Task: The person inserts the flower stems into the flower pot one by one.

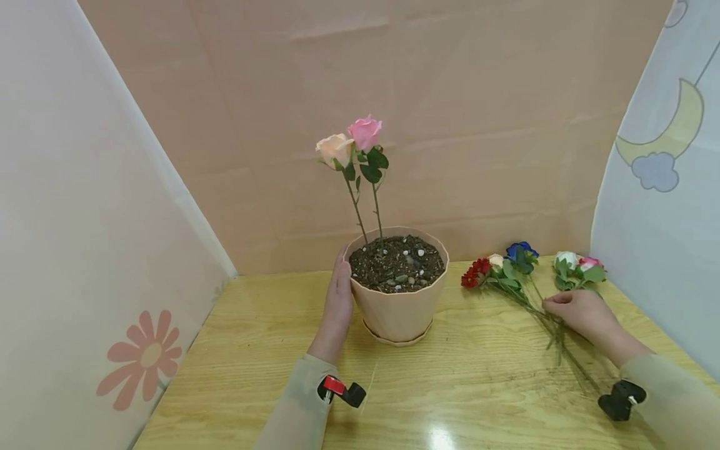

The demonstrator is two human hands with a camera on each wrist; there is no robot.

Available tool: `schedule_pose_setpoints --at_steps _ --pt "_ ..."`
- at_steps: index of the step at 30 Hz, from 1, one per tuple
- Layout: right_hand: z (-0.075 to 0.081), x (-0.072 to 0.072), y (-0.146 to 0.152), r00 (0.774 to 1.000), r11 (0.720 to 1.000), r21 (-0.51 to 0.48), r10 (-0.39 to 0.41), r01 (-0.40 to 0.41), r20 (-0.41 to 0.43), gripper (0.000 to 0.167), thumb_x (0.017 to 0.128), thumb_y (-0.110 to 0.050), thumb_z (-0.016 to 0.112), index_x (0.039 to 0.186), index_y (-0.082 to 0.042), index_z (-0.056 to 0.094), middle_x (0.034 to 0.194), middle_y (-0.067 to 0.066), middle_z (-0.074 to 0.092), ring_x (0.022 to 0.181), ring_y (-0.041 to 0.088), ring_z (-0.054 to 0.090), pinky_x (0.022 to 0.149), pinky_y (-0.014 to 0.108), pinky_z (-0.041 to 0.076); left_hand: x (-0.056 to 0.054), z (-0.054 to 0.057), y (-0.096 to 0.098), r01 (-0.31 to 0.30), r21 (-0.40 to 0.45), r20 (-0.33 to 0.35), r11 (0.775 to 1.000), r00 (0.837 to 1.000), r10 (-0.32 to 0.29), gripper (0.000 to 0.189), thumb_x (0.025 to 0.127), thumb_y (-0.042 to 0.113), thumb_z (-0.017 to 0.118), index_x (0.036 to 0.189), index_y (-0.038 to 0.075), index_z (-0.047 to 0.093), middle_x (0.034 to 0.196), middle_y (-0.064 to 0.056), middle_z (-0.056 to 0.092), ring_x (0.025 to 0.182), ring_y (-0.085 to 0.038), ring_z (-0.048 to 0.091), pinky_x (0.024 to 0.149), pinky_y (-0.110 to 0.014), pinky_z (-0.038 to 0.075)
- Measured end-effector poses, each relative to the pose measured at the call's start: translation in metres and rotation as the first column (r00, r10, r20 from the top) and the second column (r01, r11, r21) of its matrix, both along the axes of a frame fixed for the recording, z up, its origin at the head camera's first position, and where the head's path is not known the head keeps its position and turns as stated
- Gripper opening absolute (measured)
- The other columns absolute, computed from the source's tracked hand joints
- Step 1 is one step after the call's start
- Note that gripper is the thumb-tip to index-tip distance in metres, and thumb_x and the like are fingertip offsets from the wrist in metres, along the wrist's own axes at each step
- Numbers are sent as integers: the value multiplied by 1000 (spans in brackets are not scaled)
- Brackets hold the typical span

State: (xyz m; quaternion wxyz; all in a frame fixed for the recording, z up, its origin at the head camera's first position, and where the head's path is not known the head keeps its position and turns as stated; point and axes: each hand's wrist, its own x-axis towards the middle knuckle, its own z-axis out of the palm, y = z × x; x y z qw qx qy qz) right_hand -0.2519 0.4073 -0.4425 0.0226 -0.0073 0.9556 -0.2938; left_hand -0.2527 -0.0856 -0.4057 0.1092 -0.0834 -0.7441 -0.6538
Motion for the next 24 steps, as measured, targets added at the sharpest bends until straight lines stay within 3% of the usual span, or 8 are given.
schedule_pose_setpoints --at_steps 3,6,11,17,20,24 --pt "7 4 -4 999 995 -90 -29 31 26 51 113 -30 63 131 17 69 109 28 76 94 43 70 81 50 60 0 0 0 -5 -4 4 1000 1000 5 59 123 45 24 178 24 26 182 0 24 168 -26 15 135 -56 13" --pt "17 7 -10 998 985 -164 -52 58 42 54 114 -32 62 134 18 67 93 9 77 82 22 67 73 37 57 1 0 0 -9 -5 7 1000 1000 9 60 122 48 24 178 25 26 182 1 24 168 -25 16 135 -55 13" --pt "30 11 -18 996 974 -209 -87 86 5 60 115 -39 61 139 16 65 97 6 80 87 20 73 82 44 59 1 -1 0 -7 5 10 1000 1000 7 61 122 49 24 178 24 25 182 2 24 168 -23 16 135 -53 14" --pt "43 10 -28 991 965 -249 -107 84 -78 62 113 -43 63 140 13 66 102 13 81 85 15 77 92 63 56 3 0 0 -5 5 8 1000 1000 5 60 122 50 25 178 27 25 182 3 24 168 -22 17 135 -53 15" --pt "51 9 -33 984 971 -229 -102 67 -145 58 112 -43 65 136 10 70 104 15 82 81 8 76 89 47 59 3 -1 -1 3 2 2 1000 1000 -3 57 123 48 24 177 30 25 182 5 23 168 -22 18 135 -54 15" --pt "64 7 -43 974 974 -220 -97 51 -202 55 111 -45 66 135 4 73 112 18 81 80 -1 71 71 19 53 3 -1 -1 8 -3 -5 1000 1000 -8 55 123 44 23 177 33 24 182 6 22 167 -22 18 135 -55 14"
